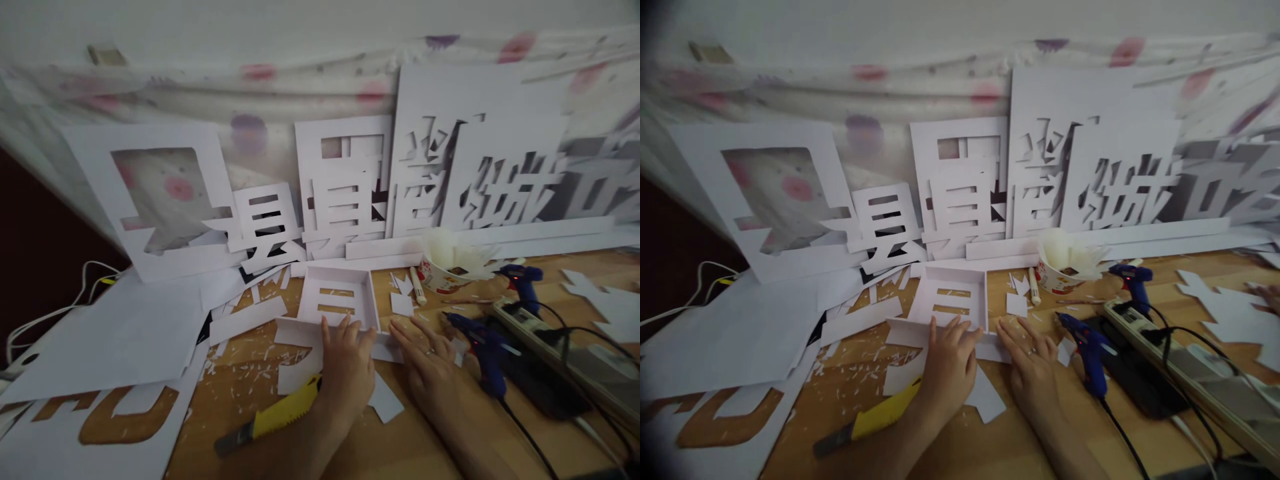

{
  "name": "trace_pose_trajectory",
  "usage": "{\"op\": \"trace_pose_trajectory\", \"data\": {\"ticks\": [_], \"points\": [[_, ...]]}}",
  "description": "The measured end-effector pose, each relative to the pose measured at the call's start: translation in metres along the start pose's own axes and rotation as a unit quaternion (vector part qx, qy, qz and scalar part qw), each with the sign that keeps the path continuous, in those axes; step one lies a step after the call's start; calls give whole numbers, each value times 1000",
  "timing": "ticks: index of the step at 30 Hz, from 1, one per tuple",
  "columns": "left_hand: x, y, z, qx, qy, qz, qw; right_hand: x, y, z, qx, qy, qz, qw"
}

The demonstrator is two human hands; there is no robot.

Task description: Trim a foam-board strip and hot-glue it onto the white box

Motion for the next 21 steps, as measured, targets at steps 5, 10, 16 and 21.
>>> {"op": "trace_pose_trajectory", "data": {"ticks": [5, 10, 16, 21], "points": [[-1, 0, 1, -5, 3, 3, 1000, 1, 0, 3, 24, 4, -7, 1000], [-3, 0, 1, -20, 3, 14, 1000, 0, 0, 4, 34, 19, 2, 999], [-4, 0, -5, -61, -9, 56, 997, 0, 3, 1, 16, 45, 46, 998], [-19, -3, -45, -152, -56, 97, 982, -11, 0, -15, -55, 44, 106, 992]]}}
Point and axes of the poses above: each hand's wrist, its own y-axis towards the middle knuckle, its own z-axis out of the palm, x = y × z, the point moved 9 cm from there along y, towards the middle knuckle, and after that the axes turned 14 degrees about -y, right-handed, at the moved point
